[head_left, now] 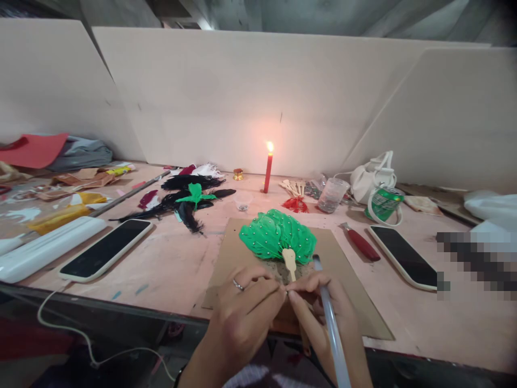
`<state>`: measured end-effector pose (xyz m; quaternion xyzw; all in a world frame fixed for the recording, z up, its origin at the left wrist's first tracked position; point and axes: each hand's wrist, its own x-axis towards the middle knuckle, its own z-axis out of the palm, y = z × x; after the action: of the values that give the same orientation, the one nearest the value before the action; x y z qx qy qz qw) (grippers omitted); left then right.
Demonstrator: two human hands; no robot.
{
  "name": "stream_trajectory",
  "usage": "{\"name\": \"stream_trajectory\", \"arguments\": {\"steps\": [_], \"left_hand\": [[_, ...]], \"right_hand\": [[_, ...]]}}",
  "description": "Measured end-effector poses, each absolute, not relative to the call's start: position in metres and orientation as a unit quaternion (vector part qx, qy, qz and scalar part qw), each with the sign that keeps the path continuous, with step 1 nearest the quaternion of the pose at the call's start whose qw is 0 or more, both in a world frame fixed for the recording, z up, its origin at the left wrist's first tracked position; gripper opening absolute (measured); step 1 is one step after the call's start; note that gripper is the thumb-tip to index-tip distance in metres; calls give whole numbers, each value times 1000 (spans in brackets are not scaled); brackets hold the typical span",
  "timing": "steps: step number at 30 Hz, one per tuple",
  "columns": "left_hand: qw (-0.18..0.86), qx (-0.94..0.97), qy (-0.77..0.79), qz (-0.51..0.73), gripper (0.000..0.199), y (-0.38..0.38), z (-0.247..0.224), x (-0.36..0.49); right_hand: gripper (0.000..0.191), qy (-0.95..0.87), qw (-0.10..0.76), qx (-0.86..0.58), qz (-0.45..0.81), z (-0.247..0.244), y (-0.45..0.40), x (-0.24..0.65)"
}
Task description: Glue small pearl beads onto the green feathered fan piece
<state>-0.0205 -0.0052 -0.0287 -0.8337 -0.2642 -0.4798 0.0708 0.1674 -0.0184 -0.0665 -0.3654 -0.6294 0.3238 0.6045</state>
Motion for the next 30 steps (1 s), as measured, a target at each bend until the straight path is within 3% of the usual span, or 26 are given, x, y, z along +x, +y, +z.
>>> {"name": "stream_trajectory", "arguments": {"steps": [12, 17, 30], "left_hand": [[73, -834, -268, -477, 28, -3, -27, -19], [7, -837, -261, -480, 33, 0, -27, -20], [-67, -819, -246, -514, 20, 1, -31, -19]], "right_hand": [[19, -559, 649, -408, 317, -71, -17, 150], [28, -544, 659, -398, 334, -70, -18, 142], [24, -547, 655, -414, 318, -66, -24, 141]]}}
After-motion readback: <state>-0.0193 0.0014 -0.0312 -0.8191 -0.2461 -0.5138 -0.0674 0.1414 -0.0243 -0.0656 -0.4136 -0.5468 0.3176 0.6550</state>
